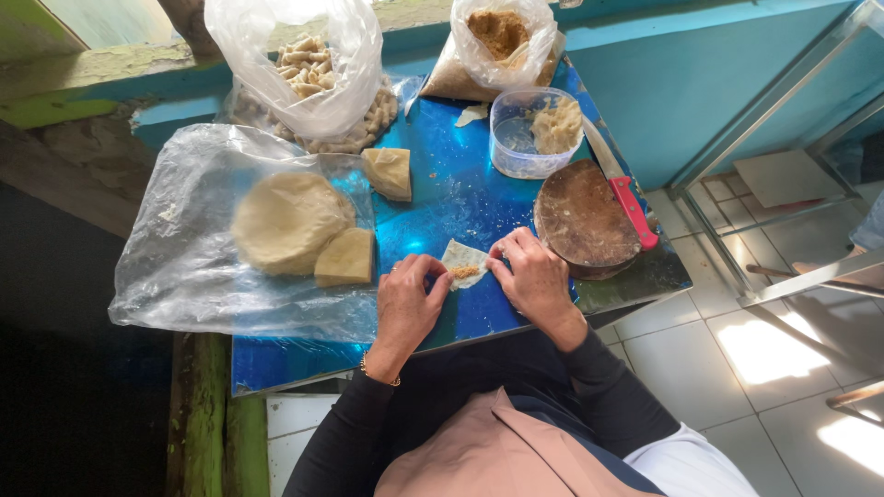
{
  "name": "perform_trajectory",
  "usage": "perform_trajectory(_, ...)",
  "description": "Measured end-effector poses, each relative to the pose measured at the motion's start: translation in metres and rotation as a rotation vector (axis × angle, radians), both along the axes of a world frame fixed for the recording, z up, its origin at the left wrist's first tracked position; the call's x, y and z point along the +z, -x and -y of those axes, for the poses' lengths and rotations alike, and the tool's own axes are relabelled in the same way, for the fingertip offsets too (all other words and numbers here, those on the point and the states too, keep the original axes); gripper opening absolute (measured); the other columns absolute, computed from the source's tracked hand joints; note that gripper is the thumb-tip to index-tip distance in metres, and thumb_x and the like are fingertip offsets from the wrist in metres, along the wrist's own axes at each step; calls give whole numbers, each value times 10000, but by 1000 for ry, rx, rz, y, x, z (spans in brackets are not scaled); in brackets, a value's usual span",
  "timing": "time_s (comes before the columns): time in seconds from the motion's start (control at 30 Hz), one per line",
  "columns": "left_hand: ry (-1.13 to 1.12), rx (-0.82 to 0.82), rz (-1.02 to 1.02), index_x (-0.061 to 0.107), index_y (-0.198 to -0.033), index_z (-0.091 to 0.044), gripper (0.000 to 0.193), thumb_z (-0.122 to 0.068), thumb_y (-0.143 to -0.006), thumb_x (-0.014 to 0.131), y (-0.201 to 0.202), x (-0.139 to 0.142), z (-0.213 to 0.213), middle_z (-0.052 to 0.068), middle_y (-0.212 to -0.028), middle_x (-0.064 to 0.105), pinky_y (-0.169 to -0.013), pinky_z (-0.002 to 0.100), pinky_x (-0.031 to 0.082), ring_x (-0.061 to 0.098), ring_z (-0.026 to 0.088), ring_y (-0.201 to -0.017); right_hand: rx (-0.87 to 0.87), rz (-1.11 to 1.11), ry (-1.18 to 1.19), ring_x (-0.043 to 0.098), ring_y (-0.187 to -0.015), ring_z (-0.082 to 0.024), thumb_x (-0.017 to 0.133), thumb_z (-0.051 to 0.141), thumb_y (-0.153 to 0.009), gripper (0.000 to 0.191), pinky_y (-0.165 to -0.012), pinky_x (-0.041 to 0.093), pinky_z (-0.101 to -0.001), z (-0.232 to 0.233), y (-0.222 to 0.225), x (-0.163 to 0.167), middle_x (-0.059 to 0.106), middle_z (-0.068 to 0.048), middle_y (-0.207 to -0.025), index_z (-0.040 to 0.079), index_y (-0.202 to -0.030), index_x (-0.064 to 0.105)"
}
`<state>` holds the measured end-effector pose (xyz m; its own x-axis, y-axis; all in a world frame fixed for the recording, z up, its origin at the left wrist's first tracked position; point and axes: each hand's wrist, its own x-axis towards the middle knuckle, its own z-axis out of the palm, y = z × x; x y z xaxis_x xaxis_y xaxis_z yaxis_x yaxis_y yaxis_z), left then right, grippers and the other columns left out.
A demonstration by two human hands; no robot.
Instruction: The person pinches off pieces of dough, flattens them into thin triangular wrappers on the table, spoons brown filling from a plastic bag onto each wrapper, and folds and pinches the dough closed around the filling, setting finished pastries aside.
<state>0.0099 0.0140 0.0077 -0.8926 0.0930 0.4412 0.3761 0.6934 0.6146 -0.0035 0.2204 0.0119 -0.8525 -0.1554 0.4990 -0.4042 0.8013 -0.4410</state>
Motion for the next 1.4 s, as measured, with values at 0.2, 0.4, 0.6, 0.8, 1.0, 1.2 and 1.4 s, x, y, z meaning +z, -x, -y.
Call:
perform_trajectory(0.2,-120,10,176,687,-881,-106,139,-235,-890,737,1,6,-2,24,-869,673,-659,387,502,662,206,-692,33,120,68,697,-745,-270,750,199,-882,119,-652,538,-402,6,5,6,702,-56,-921,105,-919,688)
perform_trajectory(0.4,-4,-54,-82,678,-897,-108,115,-196,-889,752,0,3,-2,49,-889,664,-715,409,485,658,273,-810,95,123,208,697,-688,-204,759,146,-865,187,-609,544,-358,14,0,8,721,-44,-895,109,-1025,671)
perform_trajectory(0.6,81,-102,-160,675,-924,-131,103,-186,-892,756,-1,2,-2,21,-907,683,-746,409,462,657,259,-879,206,9,192,725,-881,-223,716,69,-890,291,-765,559,-361,14,-10,3,752,-14,-942,90,-1173,650)
perform_trajectory(0.8,192,-198,-265,668,-994,-107,177,-174,-855,754,-7,-1,2,23,-992,693,-780,402,466,643,244,-926,254,-7,107,695,-939,-235,747,103,-852,275,-818,559,-373,9,-14,2,755,-42,-1020,104,-1126,724)
perform_trajectory(1.0,220,-180,-284,669,-949,-96,96,-138,-897,739,-1,-6,3,30,-988,686,-777,404,474,633,254,-920,392,-75,-44,632,-920,-268,809,202,-802,307,-793,531,-397,4,-4,4,727,-58,-1023,113,-1091,758)
perform_trajectory(1.2,151,-170,-194,675,-937,-106,46,-114,-912,714,7,-6,3,67,-905,685,-769,411,476,631,294,-891,430,-61,-107,642,-914,-271,768,144,-875,110,-789,530,-401,4,16,-8,695,-44,-957,113,-977,740)
perform_trajectory(1.4,-17,-147,28,749,-850,-108,45,-140,-818,745,27,-9,4,75,-819,712,-795,433,500,654,303,-797,519,407,59,672,-821,-262,825,203,-793,163,-715,529,-369,6,66,-6,682,-79,-898,111,-888,730)
